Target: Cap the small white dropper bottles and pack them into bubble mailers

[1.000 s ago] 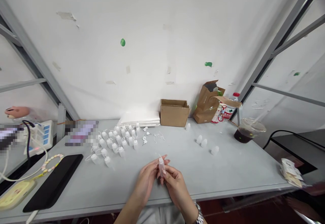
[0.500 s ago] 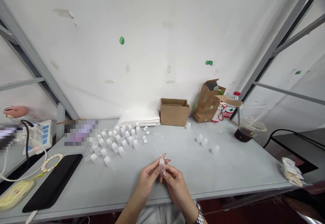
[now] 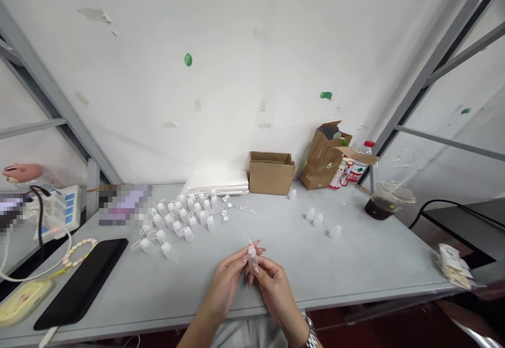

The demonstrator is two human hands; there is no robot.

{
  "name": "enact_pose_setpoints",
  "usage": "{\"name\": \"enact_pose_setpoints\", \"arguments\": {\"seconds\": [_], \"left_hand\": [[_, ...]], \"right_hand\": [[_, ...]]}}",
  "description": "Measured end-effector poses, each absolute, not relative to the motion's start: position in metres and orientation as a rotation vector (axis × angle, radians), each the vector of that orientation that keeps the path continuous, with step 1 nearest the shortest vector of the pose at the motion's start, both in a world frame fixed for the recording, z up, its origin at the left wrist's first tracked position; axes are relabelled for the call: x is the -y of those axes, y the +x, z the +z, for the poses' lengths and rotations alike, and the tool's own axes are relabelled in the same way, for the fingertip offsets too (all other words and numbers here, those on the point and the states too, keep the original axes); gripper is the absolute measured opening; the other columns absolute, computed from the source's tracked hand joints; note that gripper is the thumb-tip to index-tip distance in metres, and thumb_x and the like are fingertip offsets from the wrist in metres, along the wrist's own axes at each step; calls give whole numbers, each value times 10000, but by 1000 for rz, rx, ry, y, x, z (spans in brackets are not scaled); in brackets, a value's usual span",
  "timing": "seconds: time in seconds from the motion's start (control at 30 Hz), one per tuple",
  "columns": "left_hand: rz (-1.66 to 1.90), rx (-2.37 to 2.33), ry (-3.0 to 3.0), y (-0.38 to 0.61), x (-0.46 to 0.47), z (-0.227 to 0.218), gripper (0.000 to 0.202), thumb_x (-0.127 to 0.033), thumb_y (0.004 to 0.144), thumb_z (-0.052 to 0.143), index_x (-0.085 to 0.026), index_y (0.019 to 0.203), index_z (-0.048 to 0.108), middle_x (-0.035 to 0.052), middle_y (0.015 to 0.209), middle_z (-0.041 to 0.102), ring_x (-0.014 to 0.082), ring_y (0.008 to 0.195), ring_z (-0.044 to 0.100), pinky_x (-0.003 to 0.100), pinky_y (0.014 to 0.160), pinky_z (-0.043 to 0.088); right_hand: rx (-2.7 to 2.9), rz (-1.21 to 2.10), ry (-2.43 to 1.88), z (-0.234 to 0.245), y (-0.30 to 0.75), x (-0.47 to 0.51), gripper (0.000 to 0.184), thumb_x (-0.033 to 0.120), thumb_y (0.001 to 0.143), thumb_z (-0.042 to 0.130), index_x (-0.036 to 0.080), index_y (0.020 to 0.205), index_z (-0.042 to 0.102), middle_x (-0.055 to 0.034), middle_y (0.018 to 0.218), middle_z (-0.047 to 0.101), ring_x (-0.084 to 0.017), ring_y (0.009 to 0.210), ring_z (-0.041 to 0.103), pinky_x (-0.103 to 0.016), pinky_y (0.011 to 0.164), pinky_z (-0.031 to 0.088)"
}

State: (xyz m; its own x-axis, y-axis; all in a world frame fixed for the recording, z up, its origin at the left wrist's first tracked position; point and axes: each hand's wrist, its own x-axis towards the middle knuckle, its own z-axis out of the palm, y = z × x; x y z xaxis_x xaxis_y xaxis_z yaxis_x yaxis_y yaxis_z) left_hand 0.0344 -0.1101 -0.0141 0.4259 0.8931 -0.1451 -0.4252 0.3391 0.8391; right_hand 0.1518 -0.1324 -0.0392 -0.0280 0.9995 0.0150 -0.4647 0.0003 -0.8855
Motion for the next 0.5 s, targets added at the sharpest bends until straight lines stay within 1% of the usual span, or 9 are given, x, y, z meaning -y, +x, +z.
{"name": "enact_pose_setpoints", "arguments": {"seconds": [0.2, 0.3, 0.37, 0.43, 0.5], "left_hand": [[951, -663, 678, 37, 108, -18, 317, -242, 754, 531, -136, 1002, 696, 108, 982, 695, 277, 1083, 515, 353, 879, 361], [931, -653, 607, 38, 107, -17, 309, -212, 745, 520, -135, 982, 703, 95, 949, 693, 239, 1024, 530, 316, 852, 364], [908, -651, 561, 38, 106, -17, 316, -200, 739, 509, -134, 980, 702, 91, 932, 688, 218, 961, 541, 298, 805, 377], [886, -653, 521, 38, 105, -17, 324, -194, 735, 497, -129, 979, 700, 92, 909, 683, 205, 908, 545, 285, 752, 386], [876, -650, 490, 38, 104, -17, 329, -192, 739, 484, -121, 979, 698, 96, 890, 677, 201, 898, 543, 276, 731, 388]], "right_hand": [[888, 1438, -812, -39, 151, 134, 233, 405, 721, 667, 176, 704, 706, 12, 573, 504, -122, 569, 408, -257, 577, 323], [869, 1463, -801, -40, 151, 134, 250, 417, 719, 667, 172, 677, 695, 16, 567, 492, -116, 561, 398, -253, 571, 312], [857, 1476, -788, -41, 152, 134, 254, 417, 716, 670, 171, 656, 683, 19, 560, 486, -113, 556, 395, -250, 570, 310], [855, 1488, -778, -42, 152, 134, 256, 414, 719, 669, 169, 645, 673, 19, 553, 483, -114, 556, 395, -249, 568, 307], [856, 1496, -772, -43, 152, 134, 257, 408, 728, 664, 167, 641, 665, 19, 548, 479, -115, 556, 395, -249, 566, 305]]}}
